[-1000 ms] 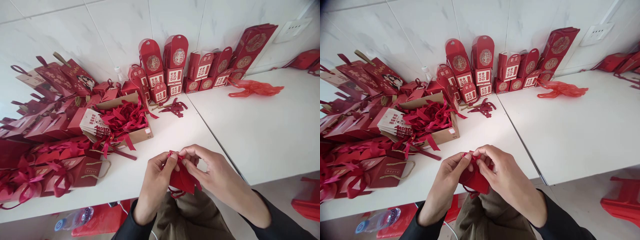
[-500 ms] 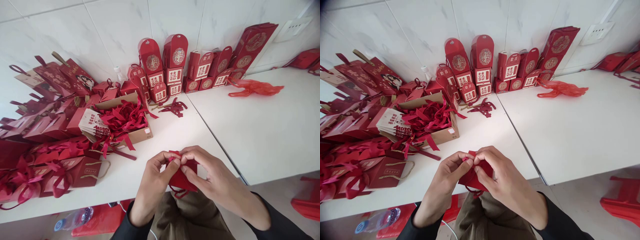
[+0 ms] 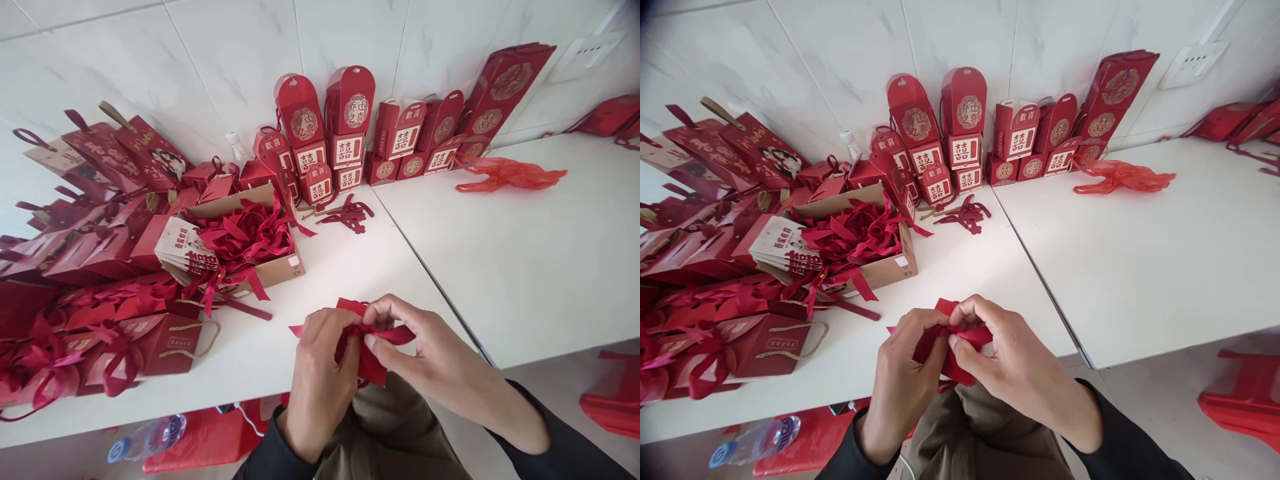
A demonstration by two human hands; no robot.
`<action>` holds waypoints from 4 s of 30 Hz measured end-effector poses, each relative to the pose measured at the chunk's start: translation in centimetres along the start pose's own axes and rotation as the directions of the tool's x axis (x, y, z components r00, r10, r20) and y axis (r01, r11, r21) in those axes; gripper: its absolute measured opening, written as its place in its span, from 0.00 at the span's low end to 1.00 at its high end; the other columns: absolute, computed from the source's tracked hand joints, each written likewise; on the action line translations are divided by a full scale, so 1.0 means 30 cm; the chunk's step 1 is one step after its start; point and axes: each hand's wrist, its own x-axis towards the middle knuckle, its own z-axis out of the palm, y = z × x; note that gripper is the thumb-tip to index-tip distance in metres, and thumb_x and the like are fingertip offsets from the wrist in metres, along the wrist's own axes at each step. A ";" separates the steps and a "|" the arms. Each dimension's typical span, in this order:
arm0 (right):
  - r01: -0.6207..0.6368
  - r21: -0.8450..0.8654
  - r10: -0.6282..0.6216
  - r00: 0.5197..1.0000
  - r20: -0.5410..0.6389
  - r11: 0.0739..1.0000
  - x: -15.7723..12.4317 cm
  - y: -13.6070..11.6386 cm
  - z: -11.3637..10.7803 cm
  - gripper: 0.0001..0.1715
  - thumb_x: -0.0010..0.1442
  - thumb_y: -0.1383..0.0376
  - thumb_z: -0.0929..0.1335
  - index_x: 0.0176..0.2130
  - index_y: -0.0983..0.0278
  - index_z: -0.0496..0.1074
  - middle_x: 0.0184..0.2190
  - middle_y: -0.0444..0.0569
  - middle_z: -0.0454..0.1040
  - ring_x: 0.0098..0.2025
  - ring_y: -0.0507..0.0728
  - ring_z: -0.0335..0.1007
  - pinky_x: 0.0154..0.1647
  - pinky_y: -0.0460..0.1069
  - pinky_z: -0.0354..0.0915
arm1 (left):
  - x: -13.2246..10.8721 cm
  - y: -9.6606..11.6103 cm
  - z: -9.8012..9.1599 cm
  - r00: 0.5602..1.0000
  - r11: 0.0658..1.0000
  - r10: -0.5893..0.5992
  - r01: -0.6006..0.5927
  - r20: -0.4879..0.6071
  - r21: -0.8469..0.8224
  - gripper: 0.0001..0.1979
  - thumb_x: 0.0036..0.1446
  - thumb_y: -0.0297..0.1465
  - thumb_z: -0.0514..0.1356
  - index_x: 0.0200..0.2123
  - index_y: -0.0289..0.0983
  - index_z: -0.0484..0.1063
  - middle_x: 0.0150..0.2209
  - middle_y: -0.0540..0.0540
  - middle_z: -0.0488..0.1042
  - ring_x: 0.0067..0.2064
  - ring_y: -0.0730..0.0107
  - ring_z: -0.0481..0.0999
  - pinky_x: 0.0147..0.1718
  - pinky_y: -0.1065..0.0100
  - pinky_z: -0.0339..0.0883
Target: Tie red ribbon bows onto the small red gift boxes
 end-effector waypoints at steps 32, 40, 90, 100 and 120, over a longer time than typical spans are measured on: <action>-0.015 -0.115 0.030 0.991 0.130 0.993 0.035 -0.007 -0.029 0.12 0.74 0.59 0.63 0.41 0.58 0.73 0.35 0.41 0.76 0.31 0.51 0.69 0.27 0.46 0.62 | -0.038 -0.048 0.014 0.864 0.889 0.438 -0.375 -0.249 0.264 0.12 0.59 0.16 0.62 0.37 0.39 0.71 0.43 0.44 0.76 0.46 0.62 0.75 0.45 0.58 0.71; -0.038 -0.282 0.036 0.999 -0.011 0.959 0.039 0.026 -0.055 0.11 0.70 0.63 0.62 0.36 0.58 0.70 0.31 0.41 0.74 0.26 0.51 0.64 0.24 0.48 0.58 | -0.084 -0.044 -0.002 0.882 0.899 0.402 -0.328 -0.246 0.291 0.13 0.56 0.14 0.64 0.39 0.37 0.73 0.45 0.42 0.74 0.48 0.61 0.73 0.49 0.58 0.67; -0.056 -0.256 0.043 0.997 -0.056 0.965 0.021 0.057 -0.047 0.10 0.71 0.53 0.66 0.45 0.54 0.73 0.50 0.47 0.74 0.49 0.59 0.71 0.33 0.50 0.67 | -0.152 -0.044 -0.036 0.946 0.895 0.181 -0.044 -0.270 0.444 0.08 0.61 0.25 0.63 0.42 0.39 0.69 0.54 0.38 0.69 0.57 0.52 0.68 0.52 0.54 0.61; -0.071 -0.272 0.051 0.996 -0.080 0.960 0.021 0.052 -0.046 0.09 0.72 0.57 0.63 0.40 0.55 0.71 0.46 0.44 0.75 0.40 0.56 0.72 0.28 0.49 0.62 | -0.141 -0.036 -0.030 0.942 0.888 0.193 -0.049 -0.275 0.456 0.08 0.63 0.19 0.60 0.40 0.38 0.70 0.52 0.39 0.71 0.56 0.57 0.68 0.53 0.56 0.60; -0.093 -0.289 0.073 0.994 -0.080 0.953 -0.009 0.073 -0.041 0.08 0.70 0.55 0.65 0.39 0.54 0.71 0.43 0.46 0.74 0.30 0.55 0.67 0.24 0.50 0.59 | -0.192 -0.048 -0.039 0.940 0.939 -0.020 0.135 -0.341 0.317 0.09 0.61 0.30 0.61 0.42 0.41 0.63 0.53 0.38 0.67 0.54 0.51 0.68 0.42 0.55 0.68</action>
